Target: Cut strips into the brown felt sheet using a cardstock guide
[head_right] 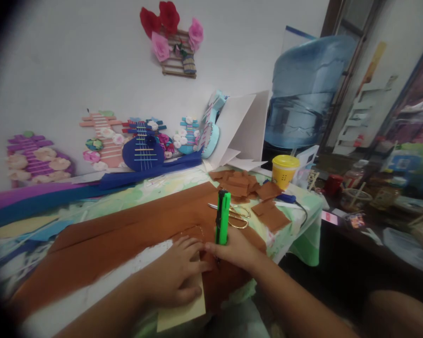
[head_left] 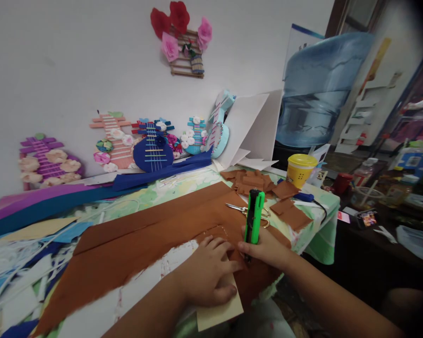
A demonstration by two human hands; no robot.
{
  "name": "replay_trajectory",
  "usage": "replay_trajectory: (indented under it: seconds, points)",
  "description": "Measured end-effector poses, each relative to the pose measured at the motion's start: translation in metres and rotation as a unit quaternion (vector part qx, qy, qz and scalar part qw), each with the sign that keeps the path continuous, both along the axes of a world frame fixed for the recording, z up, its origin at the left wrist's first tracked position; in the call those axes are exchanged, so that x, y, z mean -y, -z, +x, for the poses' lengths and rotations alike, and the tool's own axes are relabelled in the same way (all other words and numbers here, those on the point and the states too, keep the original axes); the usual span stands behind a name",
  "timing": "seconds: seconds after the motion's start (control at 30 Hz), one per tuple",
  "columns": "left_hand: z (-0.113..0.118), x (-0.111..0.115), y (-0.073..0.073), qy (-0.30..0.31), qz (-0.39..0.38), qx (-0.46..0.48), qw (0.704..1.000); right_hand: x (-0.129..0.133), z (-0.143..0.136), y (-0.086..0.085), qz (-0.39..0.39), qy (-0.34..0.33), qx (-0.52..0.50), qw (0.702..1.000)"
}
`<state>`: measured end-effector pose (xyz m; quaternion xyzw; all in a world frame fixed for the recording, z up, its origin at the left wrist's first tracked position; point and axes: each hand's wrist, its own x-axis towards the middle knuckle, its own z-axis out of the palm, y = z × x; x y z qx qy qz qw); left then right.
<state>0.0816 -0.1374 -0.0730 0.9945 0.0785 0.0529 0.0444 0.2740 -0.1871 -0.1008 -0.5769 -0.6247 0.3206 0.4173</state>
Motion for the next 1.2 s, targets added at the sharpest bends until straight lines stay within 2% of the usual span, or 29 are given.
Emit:
replay_trajectory:
  seconds: [0.23,0.43,0.87,1.2]
  points:
    - [0.002,0.0,-0.001,-0.006,0.014,-0.002,1.0,0.004,-0.007,0.0,0.044,0.009,0.046,0.998]
    - [0.001,0.001,0.0,-0.008,0.001,-0.001,1.0,0.002,-0.002,-0.001,0.033,-0.02,-0.002,0.999]
    - [0.0,0.001,-0.003,0.0,-0.005,-0.004,1.0,0.007,-0.008,-0.009,0.041,-0.006,0.041,0.998]
    - [0.0,0.001,0.002,-0.007,-0.002,0.013,1.0,0.003,-0.001,-0.006,0.024,-0.042,-0.035,0.998]
